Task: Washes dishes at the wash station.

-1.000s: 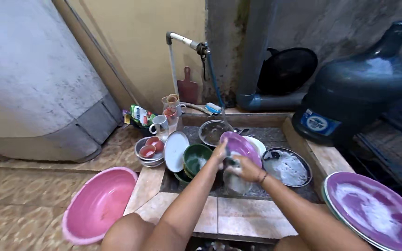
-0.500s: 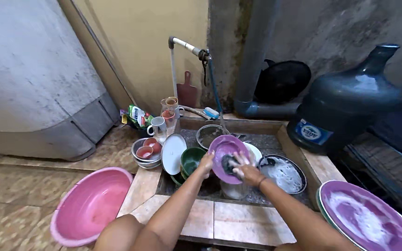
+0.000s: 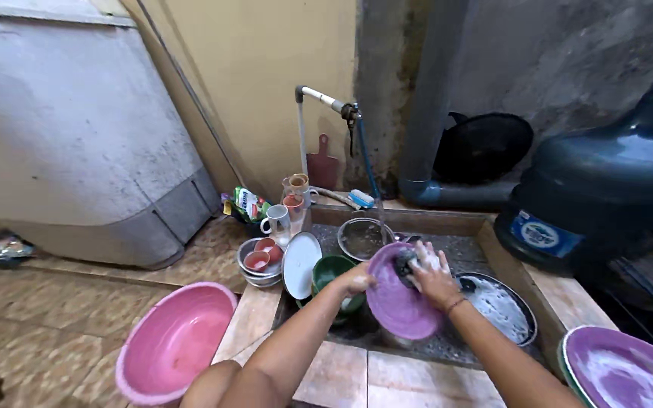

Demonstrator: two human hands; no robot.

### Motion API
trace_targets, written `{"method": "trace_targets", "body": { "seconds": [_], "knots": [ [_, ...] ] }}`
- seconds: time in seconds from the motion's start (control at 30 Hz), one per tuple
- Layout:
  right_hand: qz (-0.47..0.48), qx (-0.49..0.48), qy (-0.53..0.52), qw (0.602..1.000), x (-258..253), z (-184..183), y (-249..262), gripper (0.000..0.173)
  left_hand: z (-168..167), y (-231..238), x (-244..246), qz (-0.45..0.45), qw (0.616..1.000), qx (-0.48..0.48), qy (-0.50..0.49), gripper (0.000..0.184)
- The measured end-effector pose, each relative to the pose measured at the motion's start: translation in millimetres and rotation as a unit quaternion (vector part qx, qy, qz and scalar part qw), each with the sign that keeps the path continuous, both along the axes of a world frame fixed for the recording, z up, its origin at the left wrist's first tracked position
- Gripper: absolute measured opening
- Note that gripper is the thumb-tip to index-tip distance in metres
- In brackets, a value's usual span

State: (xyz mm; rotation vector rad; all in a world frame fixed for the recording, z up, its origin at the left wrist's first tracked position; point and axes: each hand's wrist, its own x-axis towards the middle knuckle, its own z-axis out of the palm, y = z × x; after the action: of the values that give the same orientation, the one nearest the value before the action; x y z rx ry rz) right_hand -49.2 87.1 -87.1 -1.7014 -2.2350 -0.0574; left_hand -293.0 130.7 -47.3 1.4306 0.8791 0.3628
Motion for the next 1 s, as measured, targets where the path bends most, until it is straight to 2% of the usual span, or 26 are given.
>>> {"method": "trace_targets", "body": {
  "seconds": [0.07,0.1,0.17,0.2,0.27,0.33,0.37,0.4,0.47,0.53,0.6,0.67,0.73,0.8,0.9,0.93,1.0],
  "knots": [
    [0.07,0.059,0.013,0.996,-20.4,12.0,-1.3,0.043,10.8,-1.3,12.2,-0.071,0.992,0.055,0.09,0.06],
    [0.119,0.089,0.02,0.989,-31.3,15.3,-2.1,0.04,19.4,-3.7,17.3,-0.091,0.978,0.088,0.168,0.047],
    [0.157,0.078,0.01,0.984,-39.8,20.3,-7.6,0.037,30.6,-7.4,22.9,-0.153,0.94,0.133,0.273,0.035],
    [0.144,0.062,0.003,0.988,-35.9,20.9,-8.3,0.035,28.3,-8.7,25.1,-0.17,0.931,0.152,0.285,0.034],
    [0.075,0.039,0.027,0.996,-20.0,16.7,-3.3,0.041,21.0,-12.7,25.3,-0.165,0.939,0.204,0.222,0.05],
    [-0.051,-0.019,0.109,0.993,-3.0,12.8,-0.9,0.054,17.7,-17.8,25.0,-0.145,0.957,0.223,0.12,0.085],
    [-0.118,-0.045,0.159,0.979,4.7,10.6,0.0,0.06,15.2,-20.5,26.1,-0.118,0.963,0.231,0.07,0.091],
    [-0.178,-0.063,0.194,0.962,10.5,7.8,0.4,0.066,14.1,-23.5,27.3,-0.083,0.968,0.235,0.019,0.091],
    [-0.248,-0.096,0.2,0.943,12.1,0.2,-3.8,0.07,11.3,-30.6,31.6,0.014,0.97,0.233,-0.073,0.084],
    [-0.24,-0.139,0.173,0.945,-1.7,-5.5,-12.8,0.068,5.2,-31.1,40.1,0.134,0.963,0.2,-0.121,0.079],
    [-0.175,-0.192,0.168,0.951,-29.0,-2.1,-23.3,0.065,-4.9,-24.4,48.0,0.223,0.954,0.148,-0.138,0.072],
    [-0.085,-0.194,0.218,0.953,-58.9,2.2,-31.5,0.063,-18.0,-21.4,52.2,0.24,0.955,0.111,-0.133,0.059],
    [-0.011,-0.134,0.276,0.952,-71.4,2.8,-30.3,0.062,-31.2,-31.0,59.2,0.227,0.961,0.088,-0.128,0.053],
    [-0.047,-0.133,0.254,0.957,-60.2,2.8,-22.4,0.064,-37.1,-44.4,62.2,0.21,0.965,0.082,-0.132,0.052],
    [-0.169,-0.22,0.144,0.95,-34.6,-5.3,-14.3,0.07,-35.3,-50.3,54.4,0.239,0.951,0.125,-0.148,0.052],
    [-0.168,-0.255,0.14,0.942,-38.5,-0.9,-18.0,0.071,-34.8,-47.8,50.2,0.265,0.943,0.131,-0.153,0.052],
    [-0.081,-0.254,0.202,0.942,-60.7,5.7,-35.1,0.066,-40.4,-44.3,46.2,0.294,0.935,0.117,-0.16,0.053]
  ]
}}
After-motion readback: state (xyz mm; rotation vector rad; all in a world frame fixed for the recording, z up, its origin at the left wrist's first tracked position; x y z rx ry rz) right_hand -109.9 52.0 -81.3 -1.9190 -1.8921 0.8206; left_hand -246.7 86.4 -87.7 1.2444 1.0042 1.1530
